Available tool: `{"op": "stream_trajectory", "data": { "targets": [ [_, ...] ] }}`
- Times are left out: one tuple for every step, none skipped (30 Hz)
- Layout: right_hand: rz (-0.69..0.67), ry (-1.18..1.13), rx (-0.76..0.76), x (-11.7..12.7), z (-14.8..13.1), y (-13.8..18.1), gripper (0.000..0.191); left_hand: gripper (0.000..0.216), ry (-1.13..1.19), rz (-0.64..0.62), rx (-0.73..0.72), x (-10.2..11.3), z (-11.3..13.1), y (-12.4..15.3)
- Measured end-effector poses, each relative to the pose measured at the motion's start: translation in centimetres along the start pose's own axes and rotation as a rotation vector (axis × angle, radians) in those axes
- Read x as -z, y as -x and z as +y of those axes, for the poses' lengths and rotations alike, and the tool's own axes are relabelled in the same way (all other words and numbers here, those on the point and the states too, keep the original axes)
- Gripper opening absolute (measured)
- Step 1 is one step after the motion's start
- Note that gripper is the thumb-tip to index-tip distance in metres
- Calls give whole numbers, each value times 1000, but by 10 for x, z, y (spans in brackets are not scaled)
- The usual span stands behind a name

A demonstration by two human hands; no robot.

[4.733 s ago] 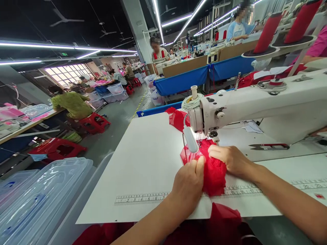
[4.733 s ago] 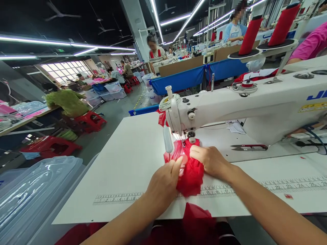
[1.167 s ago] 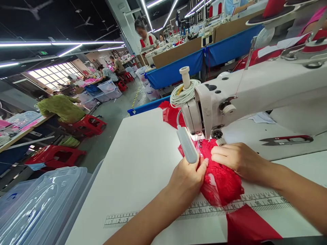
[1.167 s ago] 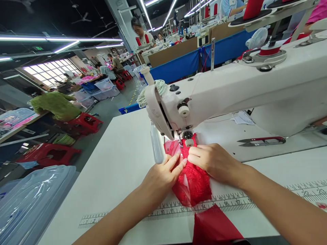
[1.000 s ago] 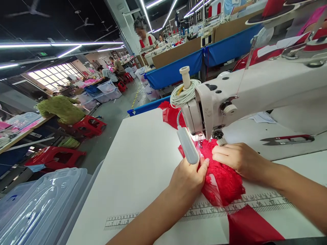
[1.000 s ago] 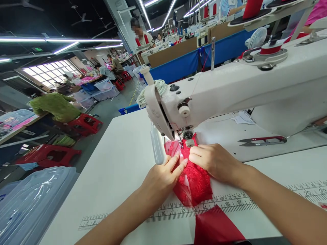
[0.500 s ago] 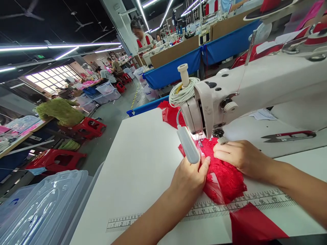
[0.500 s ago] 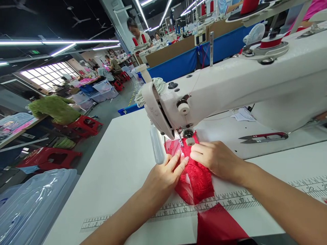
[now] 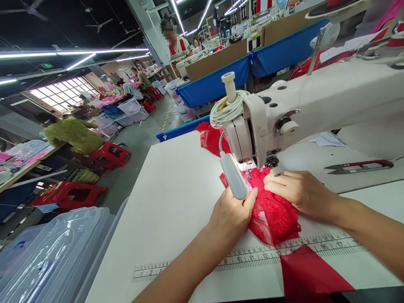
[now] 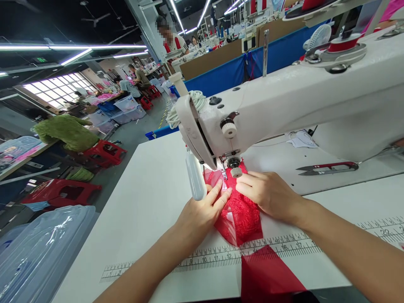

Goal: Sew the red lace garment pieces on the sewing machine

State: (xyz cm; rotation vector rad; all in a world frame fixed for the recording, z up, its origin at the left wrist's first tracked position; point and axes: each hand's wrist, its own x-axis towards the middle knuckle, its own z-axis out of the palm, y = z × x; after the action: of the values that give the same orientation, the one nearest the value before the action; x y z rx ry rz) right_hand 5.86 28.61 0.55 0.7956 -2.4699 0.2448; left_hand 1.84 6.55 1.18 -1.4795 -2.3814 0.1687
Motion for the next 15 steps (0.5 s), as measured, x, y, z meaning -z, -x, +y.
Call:
{"op": "stream_trajectory", "data": {
  "targets": [
    [-1,3,-7,-1,0,0,36,37,16,-19,12,0,-1,0],
    [2,2,-15,-1,0,1,36,37,30,-33,20,-1,-2,0],
    [11,-1,-23,-2,-1,1,36,38,40,-39,23,-1,-2,0],
    [15,-6,-30,-2,0,2,35,39,44,-43,22,-1,-3,0],
    [16,-11,-32,-3,0,2,35,40,44,-41,15,-2,-4,-1],
    [12,-16,-29,-3,0,3,34,40,41,-37,10,-3,-4,-1],
    [5,-19,-22,-3,1,3,33,41,38,-35,7,-3,-4,-1],
    [0,-19,-17,-3,1,3,33,41,36,-36,8,-3,-5,-1],
    [-10,-18,-11,-3,1,3,32,41,36,-40,12,-4,-5,-1],
    [-16,-17,-7,-2,1,3,32,42,34,-44,15,-3,-5,-1],
    [-11,-17,-13,-2,1,3,32,42,31,-45,13,-3,-5,-1],
    [-12,-19,-20,-2,1,3,32,42,28,-45,11,-2,-5,-2],
    [-16,-21,-25,-2,1,3,32,41,25,-41,7,-1,-5,-2],
    [-23,-23,-28,-3,1,3,32,40,24,-38,6,1,-5,-2],
    [-25,-24,-30,-3,1,3,32,38,24,-34,4,2,-5,-2]
  ]
}}
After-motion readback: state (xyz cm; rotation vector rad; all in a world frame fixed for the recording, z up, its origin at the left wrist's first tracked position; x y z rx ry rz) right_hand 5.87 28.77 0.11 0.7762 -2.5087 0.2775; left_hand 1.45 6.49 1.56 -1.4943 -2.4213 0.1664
